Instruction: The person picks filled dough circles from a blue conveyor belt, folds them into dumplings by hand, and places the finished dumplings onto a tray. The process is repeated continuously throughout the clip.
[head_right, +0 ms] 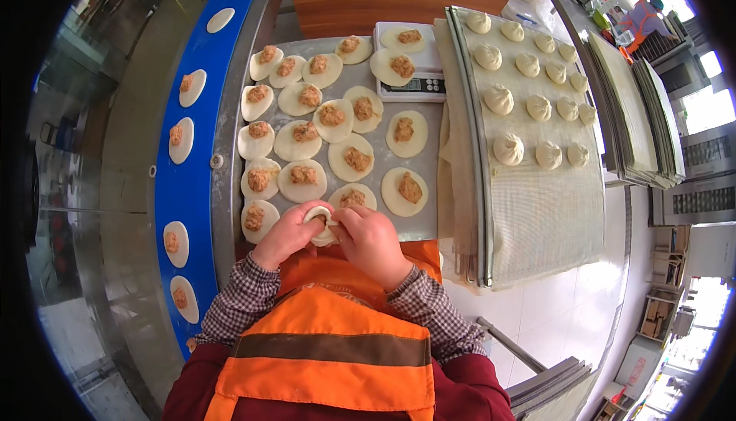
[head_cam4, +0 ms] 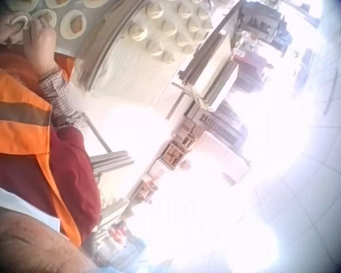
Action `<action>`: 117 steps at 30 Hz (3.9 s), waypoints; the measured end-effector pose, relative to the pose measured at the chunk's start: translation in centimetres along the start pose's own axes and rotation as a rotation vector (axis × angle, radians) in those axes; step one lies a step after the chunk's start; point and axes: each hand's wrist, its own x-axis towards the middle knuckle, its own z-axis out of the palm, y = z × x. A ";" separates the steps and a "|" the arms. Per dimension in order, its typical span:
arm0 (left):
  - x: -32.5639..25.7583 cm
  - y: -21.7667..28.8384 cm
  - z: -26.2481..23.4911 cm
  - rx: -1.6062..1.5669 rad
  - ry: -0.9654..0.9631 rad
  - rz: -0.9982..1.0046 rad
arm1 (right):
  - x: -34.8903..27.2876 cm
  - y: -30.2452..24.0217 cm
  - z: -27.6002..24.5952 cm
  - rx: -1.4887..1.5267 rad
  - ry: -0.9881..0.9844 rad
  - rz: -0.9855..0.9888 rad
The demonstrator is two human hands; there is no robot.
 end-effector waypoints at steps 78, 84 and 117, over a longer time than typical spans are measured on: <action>-2.4 0.3 2.8 -0.155 0.079 0.501 | -2.5 -3.3 -1.9 0.037 0.097 -0.104; -2.2 -0.3 3.3 -0.145 0.187 0.491 | -2.7 -3.9 -1.7 0.082 0.106 -0.074; 6.5 15.3 22.7 -0.586 -0.426 0.419 | -7.1 -2.4 -22.5 -0.263 0.286 0.122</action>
